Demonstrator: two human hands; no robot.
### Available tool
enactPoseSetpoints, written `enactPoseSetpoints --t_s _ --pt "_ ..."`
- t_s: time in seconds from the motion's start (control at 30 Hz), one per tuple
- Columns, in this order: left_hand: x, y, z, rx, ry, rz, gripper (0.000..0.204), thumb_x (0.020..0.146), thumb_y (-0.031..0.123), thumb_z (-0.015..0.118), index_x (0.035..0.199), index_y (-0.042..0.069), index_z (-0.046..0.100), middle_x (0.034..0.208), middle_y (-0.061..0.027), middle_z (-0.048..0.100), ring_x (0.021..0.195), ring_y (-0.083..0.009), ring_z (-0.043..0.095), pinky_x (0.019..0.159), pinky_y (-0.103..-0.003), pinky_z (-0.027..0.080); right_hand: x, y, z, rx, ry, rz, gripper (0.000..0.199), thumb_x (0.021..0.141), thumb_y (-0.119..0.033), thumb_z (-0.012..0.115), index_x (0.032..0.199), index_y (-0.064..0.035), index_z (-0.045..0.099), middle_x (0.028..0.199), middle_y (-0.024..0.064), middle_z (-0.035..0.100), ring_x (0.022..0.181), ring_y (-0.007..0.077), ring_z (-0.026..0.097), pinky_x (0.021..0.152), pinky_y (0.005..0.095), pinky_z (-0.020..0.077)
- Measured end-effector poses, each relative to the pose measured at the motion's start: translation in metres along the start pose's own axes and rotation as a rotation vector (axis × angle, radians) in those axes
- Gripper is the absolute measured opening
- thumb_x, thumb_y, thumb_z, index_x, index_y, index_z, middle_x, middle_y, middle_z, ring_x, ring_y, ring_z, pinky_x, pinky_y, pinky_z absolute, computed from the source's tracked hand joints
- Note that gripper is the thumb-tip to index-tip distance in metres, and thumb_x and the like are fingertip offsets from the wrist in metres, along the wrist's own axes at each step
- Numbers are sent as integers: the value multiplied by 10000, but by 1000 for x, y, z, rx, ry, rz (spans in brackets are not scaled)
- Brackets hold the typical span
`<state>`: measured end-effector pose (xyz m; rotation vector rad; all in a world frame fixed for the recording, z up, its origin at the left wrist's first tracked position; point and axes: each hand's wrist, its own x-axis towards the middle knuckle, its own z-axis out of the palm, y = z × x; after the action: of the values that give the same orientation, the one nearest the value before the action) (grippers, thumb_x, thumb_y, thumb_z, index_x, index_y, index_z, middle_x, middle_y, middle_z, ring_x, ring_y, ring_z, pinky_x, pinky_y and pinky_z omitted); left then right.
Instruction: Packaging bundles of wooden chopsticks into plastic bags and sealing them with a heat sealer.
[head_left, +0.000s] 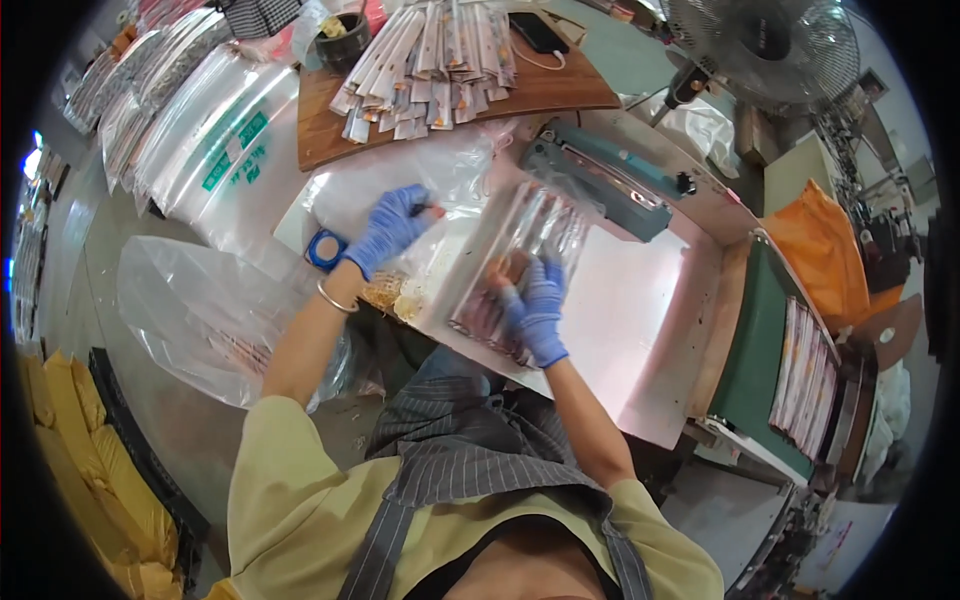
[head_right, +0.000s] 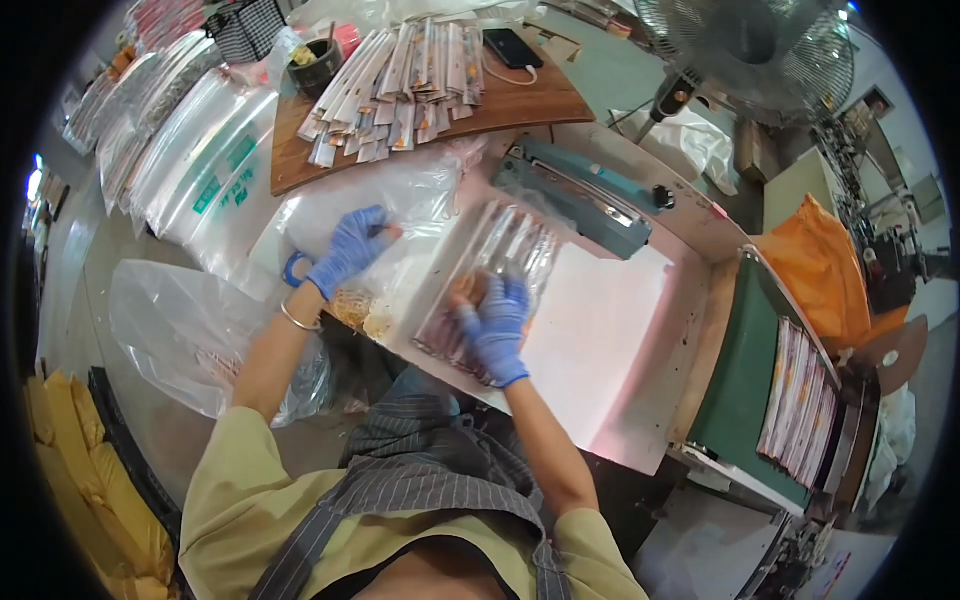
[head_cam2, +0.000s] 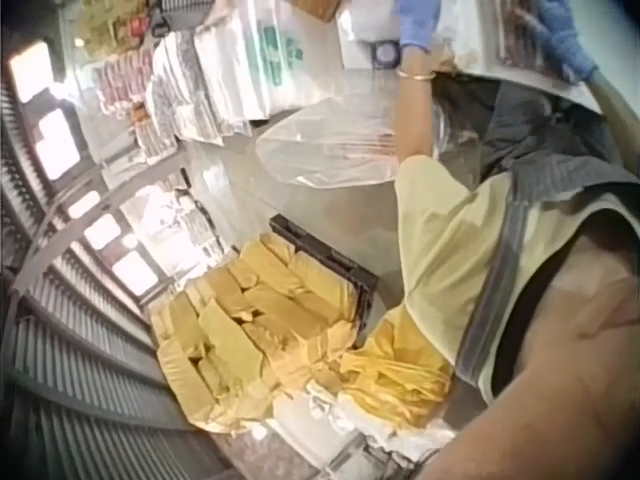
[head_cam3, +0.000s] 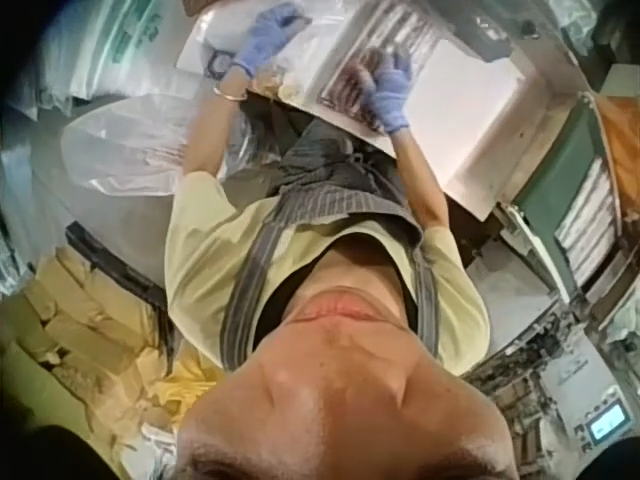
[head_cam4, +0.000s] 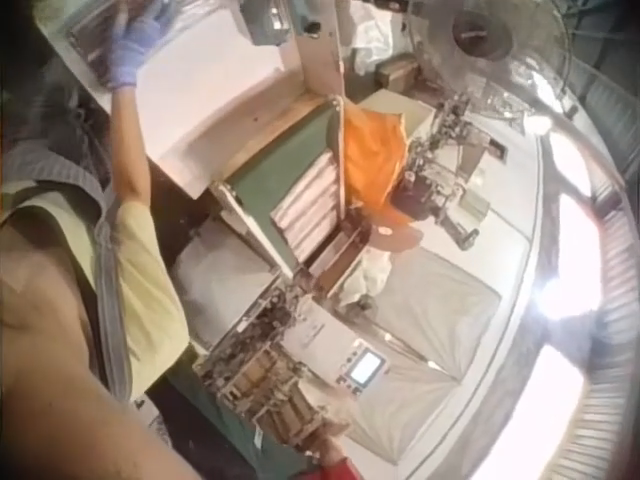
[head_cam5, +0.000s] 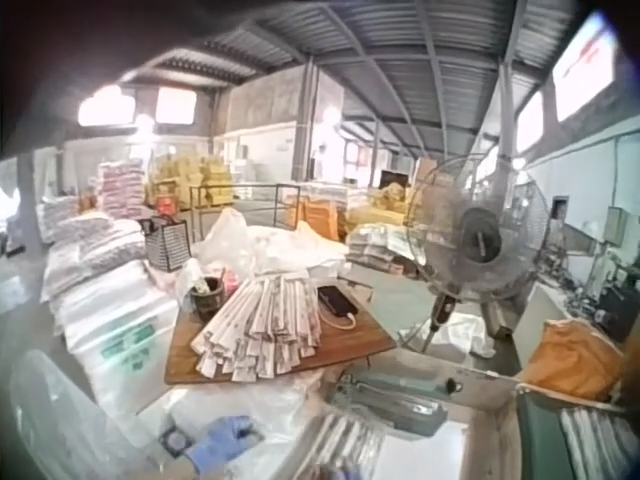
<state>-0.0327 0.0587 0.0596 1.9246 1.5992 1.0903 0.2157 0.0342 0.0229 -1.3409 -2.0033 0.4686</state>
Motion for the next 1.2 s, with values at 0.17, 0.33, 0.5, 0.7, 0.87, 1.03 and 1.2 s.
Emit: enactPoseSetpoints --t_s 0.17,0.33,0.5,0.7,0.87,1.03,1.2 --pt "12 42 58 -9 144 255 166 823 165 554 738 24 534 635 -78 515 621 -96 488 561 -306 401 37 -48 14 845 105 184 196 829 -136 549 1000 -41 540 1058 119 545 909 176 514 778 277 404" --pt "35 48 13 -404 305 -391 217 841 211 524 734 23 536 677 -170 555 578 -319 507 565 -376 415 56 -24 9 775 278 162 123 804 -118 605 859 -28 541 864 46 543 779 135 495 719 258 413" --pt "17 53 48 208 466 77 199 827 216 534 723 46 539 696 -143 566 634 -324 534 582 -392 417 62 -61 12 1105 4 300 122 822 -116 585 893 -18 574 824 13 579 717 83 524 640 222 437" --pt "17 67 33 337 436 71 166 795 216 548 735 62 540 705 -122 540 674 -310 528 641 -406 407 64 -45 9 1068 91 322 112 835 -97 561 898 -14 602 763 30 608 668 100 555 643 232 460" --pt "17 76 36 301 442 149 161 785 209 559 751 52 545 721 -130 534 673 -315 525 637 -408 408 59 -78 -8 1186 87 262 119 852 -92 540 917 -22 611 743 14 599 658 88 545 637 222 459" --pt "10 82 40 154 413 170 134 776 166 595 791 35 569 739 -122 558 667 -272 558 622 -361 436 64 -61 -9 1297 109 375 146 824 -135 594 941 -47 596 827 3 581 709 68 523 632 213 435" --pt "4 85 40 -368 182 -72 172 789 155 628 828 -6 584 672 -54 569 613 -103 542 563 -256 433 77 -48 3 1699 -40 518 118 817 -181 613 867 -86 562 819 34 593 679 114 561 601 234 464"
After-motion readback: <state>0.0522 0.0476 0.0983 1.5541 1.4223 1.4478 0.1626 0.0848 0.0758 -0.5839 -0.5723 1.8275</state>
